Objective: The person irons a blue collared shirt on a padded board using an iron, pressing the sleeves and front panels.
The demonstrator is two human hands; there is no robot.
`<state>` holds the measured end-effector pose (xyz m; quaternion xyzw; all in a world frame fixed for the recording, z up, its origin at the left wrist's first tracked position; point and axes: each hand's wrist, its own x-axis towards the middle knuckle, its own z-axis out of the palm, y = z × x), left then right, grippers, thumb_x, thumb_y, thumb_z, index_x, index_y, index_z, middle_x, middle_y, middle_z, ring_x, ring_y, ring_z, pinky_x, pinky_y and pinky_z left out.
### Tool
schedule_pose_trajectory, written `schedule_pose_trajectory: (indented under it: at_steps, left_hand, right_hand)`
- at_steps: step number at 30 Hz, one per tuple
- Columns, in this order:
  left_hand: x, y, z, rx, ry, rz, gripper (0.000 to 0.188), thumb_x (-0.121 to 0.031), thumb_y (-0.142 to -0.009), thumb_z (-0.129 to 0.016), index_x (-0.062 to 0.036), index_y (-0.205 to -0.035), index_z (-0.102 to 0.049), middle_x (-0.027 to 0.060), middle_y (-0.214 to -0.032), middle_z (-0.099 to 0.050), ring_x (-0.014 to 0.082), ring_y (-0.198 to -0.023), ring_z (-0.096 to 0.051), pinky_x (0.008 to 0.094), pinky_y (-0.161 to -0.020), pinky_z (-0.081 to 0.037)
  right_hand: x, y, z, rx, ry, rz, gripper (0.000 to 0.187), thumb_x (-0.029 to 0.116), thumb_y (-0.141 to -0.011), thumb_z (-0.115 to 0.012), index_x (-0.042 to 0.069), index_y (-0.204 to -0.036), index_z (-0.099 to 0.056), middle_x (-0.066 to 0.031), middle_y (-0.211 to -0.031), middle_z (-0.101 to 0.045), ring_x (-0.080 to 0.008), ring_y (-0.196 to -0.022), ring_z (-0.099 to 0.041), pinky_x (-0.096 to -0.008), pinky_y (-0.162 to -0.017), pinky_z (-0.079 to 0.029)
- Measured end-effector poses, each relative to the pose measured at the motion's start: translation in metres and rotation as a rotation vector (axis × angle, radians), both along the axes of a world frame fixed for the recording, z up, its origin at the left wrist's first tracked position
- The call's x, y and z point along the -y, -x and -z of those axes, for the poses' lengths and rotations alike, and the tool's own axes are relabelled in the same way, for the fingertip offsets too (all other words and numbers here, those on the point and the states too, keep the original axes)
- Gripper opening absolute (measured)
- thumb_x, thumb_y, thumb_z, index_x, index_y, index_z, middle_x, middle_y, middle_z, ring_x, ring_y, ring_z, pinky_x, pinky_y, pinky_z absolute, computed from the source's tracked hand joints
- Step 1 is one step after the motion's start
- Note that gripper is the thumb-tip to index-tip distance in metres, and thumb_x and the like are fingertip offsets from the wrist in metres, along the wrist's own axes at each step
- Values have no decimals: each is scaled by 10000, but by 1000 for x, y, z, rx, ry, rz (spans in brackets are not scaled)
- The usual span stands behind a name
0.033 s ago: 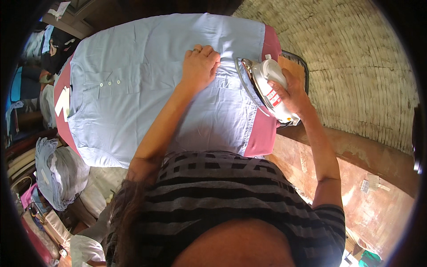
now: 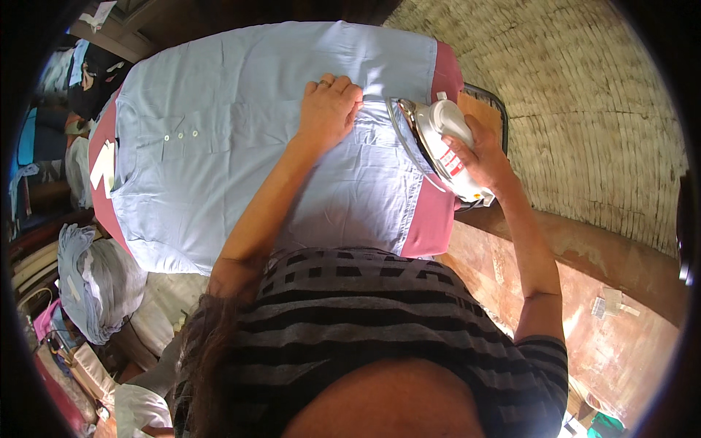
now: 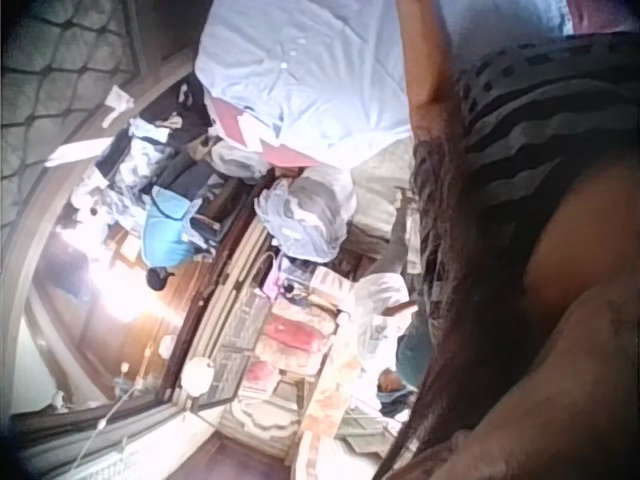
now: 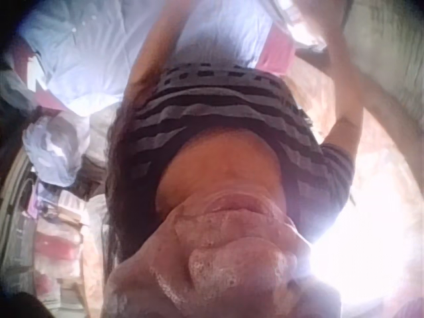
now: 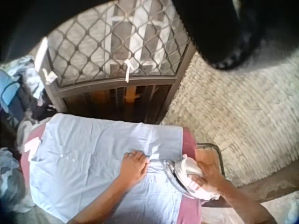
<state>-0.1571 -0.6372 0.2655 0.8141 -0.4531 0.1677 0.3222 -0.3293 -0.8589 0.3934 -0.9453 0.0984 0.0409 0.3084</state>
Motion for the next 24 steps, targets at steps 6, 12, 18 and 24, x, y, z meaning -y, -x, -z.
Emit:
schedule_pose_trajectory:
  at_steps: [6, 12, 18, 24]
  left_hand:
    - [-3, -9, 9, -41, 77, 81, 90, -200, -874, -660, -132, -883, -602, 33, -825, -592, 259, -764, -586, 403, -685, -428]
    - [-7, -15, 10, -137, 100, 102, 123, -220, -882, -658, -105, -887, -615, 43, -834, -592, 272, -678, -585, 395, -639, -454]
    - [-22, -29, 1, -186, 51, 225, 153, -245, -881, -671, -97, -871, -633, 49, -826, -652, 279, -693, -620, 394, -623, -478]
    - [-29, -36, -6, -345, 66, 302, 144, -229, -870, -674, -91, -874, -633, 71, -828, -677, 288, -694, -627, 408, -602, -470]
  right_hand:
    - [19, 10, -2, -46, -127, -167, 348, 172, -859, -732, 33, -1147, -595, -165, -909, -692, -277, -836, -701, -359, -758, -533]
    - [15, -12, -3, -59, -57, -273, 299, 135, -819, -756, 23, -1031, -578, -153, -860, -700, -266, -809, -710, -337, -716, -540]
    - [18, -18, 3, -77, -136, -293, 286, 128, -854, -733, -2, -1029, -548, -116, -803, -696, -161, -682, -669, -294, -618, -532]
    - [15, -27, -1, -63, -90, -366, 265, 98, -870, -710, -13, -1048, -548, -87, -793, -691, -109, -635, -645, -267, -591, -525]
